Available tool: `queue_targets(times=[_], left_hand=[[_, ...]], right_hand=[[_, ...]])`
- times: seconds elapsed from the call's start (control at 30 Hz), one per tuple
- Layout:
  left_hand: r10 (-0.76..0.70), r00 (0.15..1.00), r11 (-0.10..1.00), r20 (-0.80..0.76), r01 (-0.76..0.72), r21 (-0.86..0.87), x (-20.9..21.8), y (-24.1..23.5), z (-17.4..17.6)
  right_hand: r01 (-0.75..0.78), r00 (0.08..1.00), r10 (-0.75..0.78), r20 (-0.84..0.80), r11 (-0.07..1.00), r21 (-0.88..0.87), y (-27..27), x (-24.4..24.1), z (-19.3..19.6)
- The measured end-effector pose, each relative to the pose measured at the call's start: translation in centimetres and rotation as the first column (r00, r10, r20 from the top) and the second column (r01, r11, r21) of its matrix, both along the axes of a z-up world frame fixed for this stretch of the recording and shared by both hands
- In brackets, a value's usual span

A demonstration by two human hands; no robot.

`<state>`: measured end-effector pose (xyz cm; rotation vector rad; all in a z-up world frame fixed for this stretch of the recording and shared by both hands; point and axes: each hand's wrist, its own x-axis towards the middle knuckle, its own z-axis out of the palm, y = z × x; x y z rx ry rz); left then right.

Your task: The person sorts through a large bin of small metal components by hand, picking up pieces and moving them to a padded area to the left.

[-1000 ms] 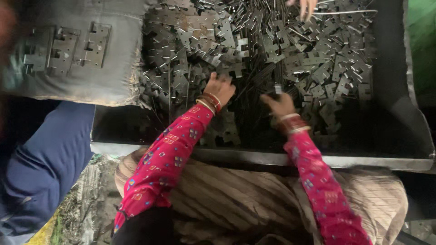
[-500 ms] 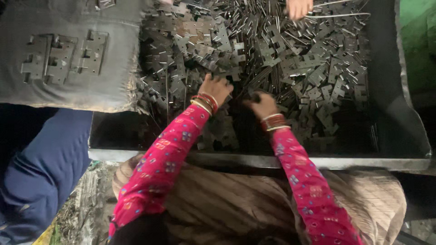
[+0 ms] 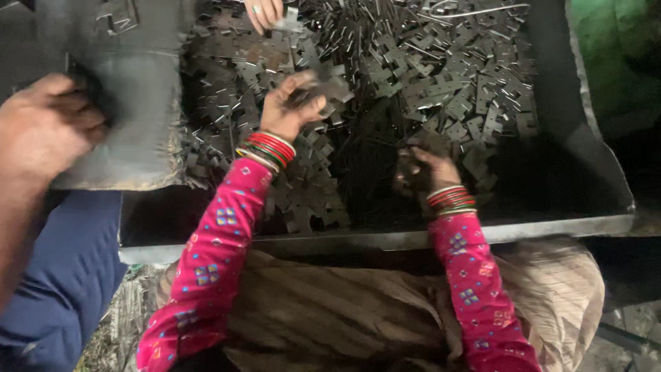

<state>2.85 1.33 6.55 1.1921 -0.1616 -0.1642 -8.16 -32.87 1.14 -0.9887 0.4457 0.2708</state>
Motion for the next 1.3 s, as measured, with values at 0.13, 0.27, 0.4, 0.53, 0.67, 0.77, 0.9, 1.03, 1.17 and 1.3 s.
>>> queue_targets(times=[0.13, 0.27, 0.4, 0.53, 0.67, 0.77, 0.9, 1.03, 1.17, 1.3], left_hand=[[0.182, 0.961, 0.947, 0.209, -0.228, 0.225, -0.6, -3.0, -8.8], [-0.050, 0.990, 0.675, 0.132, -0.064, 0.735, -5.8, -7.2, -15.5], [0.039, 0.931, 0.523, 0.362, -0.328, 0.787, -5.5, -7.0, -16.1], [0.227, 0.817, 0.341, 0.530, -0.576, 0.743, 0.3, 1.2, -6.2], [0.171, 0.663, -0.489, 0.729, -0.585, 0.647, 1.9, 12.5, 4.8], [0.178, 0.560, -0.695, 0.809, -0.510, 0.506, 0.4, 20.5, 6.3], [0.303, 0.566, -0.706, 0.767, -0.407, 0.579, -0.3, 22.3, 5.8], [0.084, 0.473, -0.751, 0.877, -0.548, 0.367, 0.2, 13.1, 6.6], [0.004, 0.887, -0.240, 0.461, -0.447, 0.862, -1.4, 2.1, 5.1], [-0.449, 0.886, -0.110, 0.119, -0.187, 0.976, -6.0, -4.1, 0.1]], right_hand=[[-0.079, 0.996, 0.086, -0.031, 0.977, 0.198, 3.1, 0.7, -2.3], [0.297, 0.731, 0.486, 0.478, 0.403, -0.865, 6.6, 1.7, -8.7], [-0.085, 0.872, 0.234, 0.431, 0.938, -0.336, 9.1, 3.4, -10.7], [-0.011, 0.814, 0.526, 0.246, 0.438, -0.899, 6.2, 1.3, -6.0], [-0.007, 0.846, 0.507, -0.168, -0.304, -0.953, -0.6, 4.7, -5.8], [-0.064, 0.771, 0.516, -0.373, -0.521, -0.851, -4.8, 7.3, -9.1], [-0.158, 0.758, 0.507, -0.409, -0.465, -0.871, -7.8, 8.8, -11.3], [-0.219, 0.711, 0.607, -0.355, -0.289, -0.932, -7.7, 9.0, -10.0], [-0.248, 0.730, 0.673, -0.120, 0.097, -0.964, -4.9, 6.3, -3.9], [-0.241, 0.860, 0.476, 0.184, 0.697, -0.675, -1.9, 1.6, 0.2]])
